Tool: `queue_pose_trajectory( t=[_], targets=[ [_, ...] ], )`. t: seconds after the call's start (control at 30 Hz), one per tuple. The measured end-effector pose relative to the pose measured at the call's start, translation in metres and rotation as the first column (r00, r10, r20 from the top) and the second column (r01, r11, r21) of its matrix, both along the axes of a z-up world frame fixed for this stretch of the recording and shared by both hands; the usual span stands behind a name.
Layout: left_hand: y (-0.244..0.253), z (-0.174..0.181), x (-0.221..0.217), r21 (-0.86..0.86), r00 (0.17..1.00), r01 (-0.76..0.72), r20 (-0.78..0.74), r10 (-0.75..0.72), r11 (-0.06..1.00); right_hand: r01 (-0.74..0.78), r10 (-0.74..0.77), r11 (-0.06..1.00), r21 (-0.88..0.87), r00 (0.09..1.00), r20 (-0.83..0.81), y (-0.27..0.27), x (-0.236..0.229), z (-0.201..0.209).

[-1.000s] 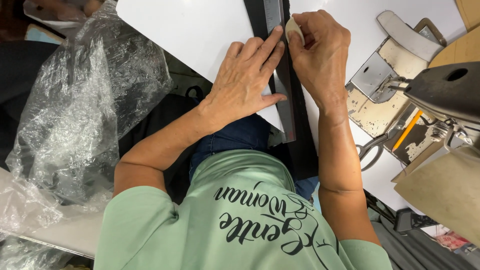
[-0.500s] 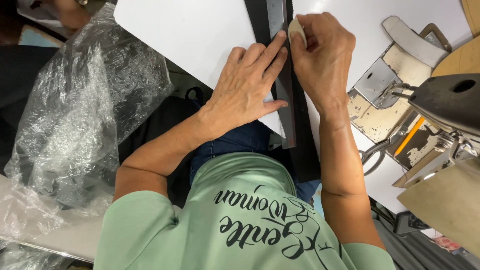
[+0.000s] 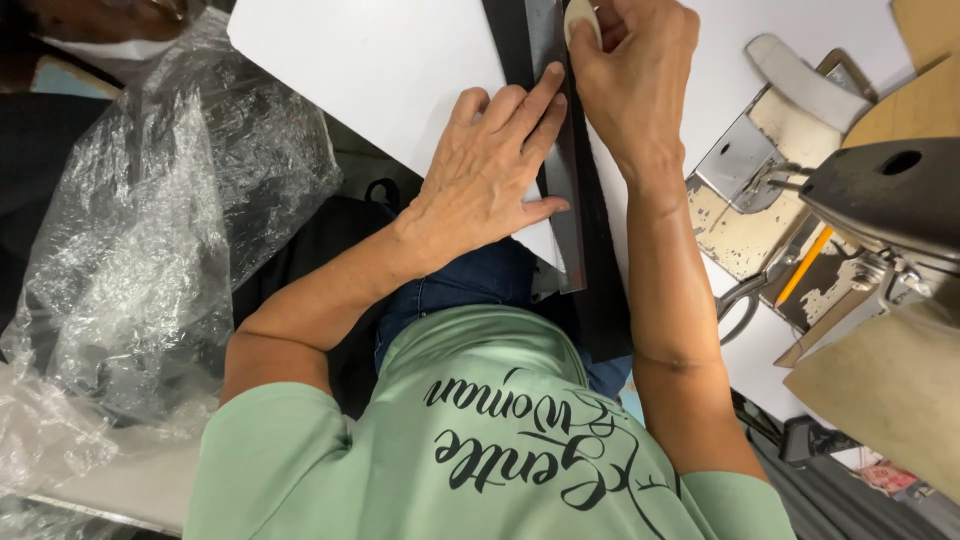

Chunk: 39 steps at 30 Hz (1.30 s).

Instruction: Preparing a fabric strap by marking it with chalk, applying adhesive tape, and cutting it with scissors at a sewing workstation.

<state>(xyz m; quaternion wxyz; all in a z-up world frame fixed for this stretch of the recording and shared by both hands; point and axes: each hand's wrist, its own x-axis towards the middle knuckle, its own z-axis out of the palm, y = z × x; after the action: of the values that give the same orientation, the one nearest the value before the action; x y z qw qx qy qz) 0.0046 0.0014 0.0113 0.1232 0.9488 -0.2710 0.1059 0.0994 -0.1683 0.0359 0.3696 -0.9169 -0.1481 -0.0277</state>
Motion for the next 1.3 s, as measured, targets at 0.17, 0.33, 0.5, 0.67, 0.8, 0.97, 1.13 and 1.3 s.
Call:
queue_pose_trajectory(
  t=[0.17,0.33,0.5,0.67,0.8,0.97,1.13,1.3],
  targets=[
    [0.004,-0.001,0.002,-0.018,1.0,-0.005,0.023,0.005,1.0,-0.038,0.037,0.997,0.067,0.999,0.028,0.0,-0.004,0.0],
    [0.009,-0.001,0.012,-0.017,0.999,0.007,0.034,-0.007,1.0,-0.009,0.009,0.997,0.079,1.0,0.0,-0.001,-0.004,0.0],
    [0.016,-0.005,0.019,-0.097,0.998,0.056,-0.034,-0.059,0.994,-0.021,0.019,0.995,0.096,1.0,0.025,-0.001,-0.004,-0.001],
    [0.015,-0.008,0.021,-0.098,0.997,0.049,-0.049,-0.054,0.994,-0.018,0.017,0.995,0.097,1.0,0.012,0.002,-0.006,0.003],
    [0.016,-0.008,0.023,-0.133,0.996,0.053,-0.068,-0.063,0.99,-0.03,0.027,0.996,0.085,0.999,0.036,0.001,-0.006,0.004],
    [0.017,-0.004,0.025,-0.107,0.996,0.059,-0.057,-0.065,0.992,-0.023,0.023,0.996,0.09,1.0,0.008,0.003,-0.007,0.006],
    [0.017,0.002,0.026,-0.05,0.997,0.059,-0.038,-0.061,0.997,-0.018,0.019,0.995,0.094,1.0,-0.001,0.003,0.002,0.0],
    [0.018,0.006,0.025,-0.069,0.998,0.054,-0.028,-0.056,0.996,0.099,-0.099,0.995,0.017,0.995,0.028,0.003,0.034,-0.023]
  ],
)
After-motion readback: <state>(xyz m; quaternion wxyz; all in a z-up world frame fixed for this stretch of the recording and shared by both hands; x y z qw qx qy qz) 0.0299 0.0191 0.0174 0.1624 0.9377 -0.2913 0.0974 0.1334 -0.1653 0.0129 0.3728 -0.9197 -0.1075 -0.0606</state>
